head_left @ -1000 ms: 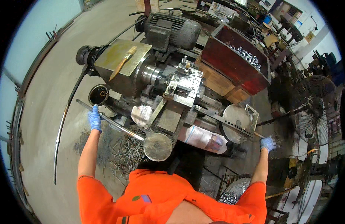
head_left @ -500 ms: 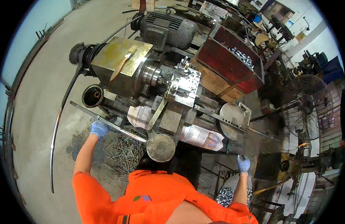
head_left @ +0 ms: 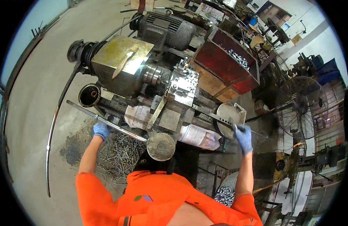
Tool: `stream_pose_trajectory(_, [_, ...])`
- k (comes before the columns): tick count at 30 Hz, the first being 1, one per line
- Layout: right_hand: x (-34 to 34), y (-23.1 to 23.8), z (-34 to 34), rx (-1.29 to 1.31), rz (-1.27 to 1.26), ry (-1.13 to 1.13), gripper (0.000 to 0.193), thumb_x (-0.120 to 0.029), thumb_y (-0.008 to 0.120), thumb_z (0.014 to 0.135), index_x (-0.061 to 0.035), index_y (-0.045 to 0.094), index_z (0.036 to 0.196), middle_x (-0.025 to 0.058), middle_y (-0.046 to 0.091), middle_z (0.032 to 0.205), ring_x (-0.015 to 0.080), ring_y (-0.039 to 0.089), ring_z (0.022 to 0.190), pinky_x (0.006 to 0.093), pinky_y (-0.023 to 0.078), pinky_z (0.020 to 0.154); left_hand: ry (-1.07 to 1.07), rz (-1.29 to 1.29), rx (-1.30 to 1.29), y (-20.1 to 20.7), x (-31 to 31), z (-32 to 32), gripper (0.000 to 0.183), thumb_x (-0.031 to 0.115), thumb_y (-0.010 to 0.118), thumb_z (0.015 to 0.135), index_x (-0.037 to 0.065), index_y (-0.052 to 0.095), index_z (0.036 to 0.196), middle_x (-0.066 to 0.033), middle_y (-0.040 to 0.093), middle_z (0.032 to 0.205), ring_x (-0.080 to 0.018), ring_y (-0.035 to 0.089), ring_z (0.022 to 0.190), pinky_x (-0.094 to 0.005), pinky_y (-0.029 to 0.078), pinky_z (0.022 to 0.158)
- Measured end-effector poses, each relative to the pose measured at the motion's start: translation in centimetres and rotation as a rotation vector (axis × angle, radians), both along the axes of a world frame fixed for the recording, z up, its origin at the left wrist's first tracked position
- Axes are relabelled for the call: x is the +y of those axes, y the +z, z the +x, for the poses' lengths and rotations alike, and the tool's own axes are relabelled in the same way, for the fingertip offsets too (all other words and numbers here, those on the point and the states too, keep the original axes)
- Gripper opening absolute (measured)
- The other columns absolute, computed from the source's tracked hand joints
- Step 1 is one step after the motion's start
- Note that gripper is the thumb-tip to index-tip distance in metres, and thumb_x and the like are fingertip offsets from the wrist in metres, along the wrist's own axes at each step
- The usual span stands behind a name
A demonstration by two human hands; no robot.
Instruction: The person operates a metal lathe, using a lever to advance the mechanism, placing metal parts into a basket, and clearing shavings from the work surface by hand.
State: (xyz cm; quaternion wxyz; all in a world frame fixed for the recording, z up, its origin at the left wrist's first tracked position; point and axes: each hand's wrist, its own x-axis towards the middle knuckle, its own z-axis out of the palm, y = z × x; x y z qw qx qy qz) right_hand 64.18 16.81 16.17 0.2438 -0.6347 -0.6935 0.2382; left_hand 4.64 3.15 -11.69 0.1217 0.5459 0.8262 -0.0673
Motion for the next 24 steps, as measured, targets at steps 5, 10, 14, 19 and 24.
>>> stream_pose_trajectory(5, [5.5, 5.6, -15.0, 0.139, 0.039, 0.431, 0.03, -0.025, 0.062, 0.085, 0.0026, 0.064, 0.072, 0.0012, 0.057, 0.06, 0.006, 0.048, 0.058, 0.0254, 0.04, 0.053, 0.044, -0.107, -0.158, 9.5, -1.5, 0.9, 0.042, 0.041, 0.055, 0.081, 0.01, 0.061, 0.109, -0.0187, 0.063, 0.1, -0.036, 0.06, 0.094, -0.044, 0.047, 0.08])
stream_pose_trajectory(10, [11.4, 4.6, -26.7, -0.344, -0.102, 0.458, 0.049, -0.045, 0.065, 0.079, 0.0031, 0.067, 0.09, 0.0128, 0.067, 0.079, 0.0122, 0.057, 0.075, 0.0304, 0.047, 0.07, 0.245, 0.374, -0.367, 16.3, -7.0, -5.4, 0.037, 0.033, 0.055, 0.087, 0.008, 0.059, 0.113, -0.0179, 0.064, 0.099, -0.0293, 0.063, 0.092, -0.0384, 0.048, 0.08])
stream_pose_trajectory(14, [12.0, 3.5, -28.9, 0.155, -0.227, 0.591, 0.053, -0.045, 0.07, 0.075, 0.0062, 0.065, 0.087, 0.0091, 0.066, 0.078, 0.0115, 0.057, 0.075, 0.0272, 0.047, 0.071, 0.392, 0.557, -0.37, 23.2, -11.2, -8.3, 0.034, 0.028, 0.055, 0.09, 0.004, 0.058, 0.115, -0.0159, 0.065, 0.101, -0.0234, 0.063, 0.092, -0.0337, 0.048, 0.081])
stream_pose_trajectory(19, [11.9, 2.9, -29.2, -0.203, -0.044, 0.473, 0.049, -0.047, 0.066, 0.077, 0.0013, 0.07, 0.085, 0.0132, 0.069, 0.079, 0.0167, 0.063, 0.077, 0.0298, 0.047, 0.076, 0.503, 0.885, -0.141, 22.8, -15.4, -14.1, 0.034, 0.028, 0.053, 0.091, 0.004, 0.059, 0.115, -0.0154, 0.064, 0.106, -0.0244, 0.063, 0.094, -0.0328, 0.047, 0.083])
stream_pose_trajectory(24, [10.6, 4.3, -27.2, 0.362, -0.099, 0.516, 0.038, -0.035, 0.061, 0.086, 0.0005, 0.068, 0.073, 0.005, 0.064, 0.064, 0.009, 0.054, 0.064, 0.0266, 0.044, 0.065, 0.528, 0.557, 0.211, 19.9, -15.6, -14.4, 0.046, 0.046, 0.039, 0.093, 0.009, 0.063, 0.109, -0.018, 0.065, 0.093, -0.0318, 0.063, 0.084, -0.0415, 0.048, 0.073])
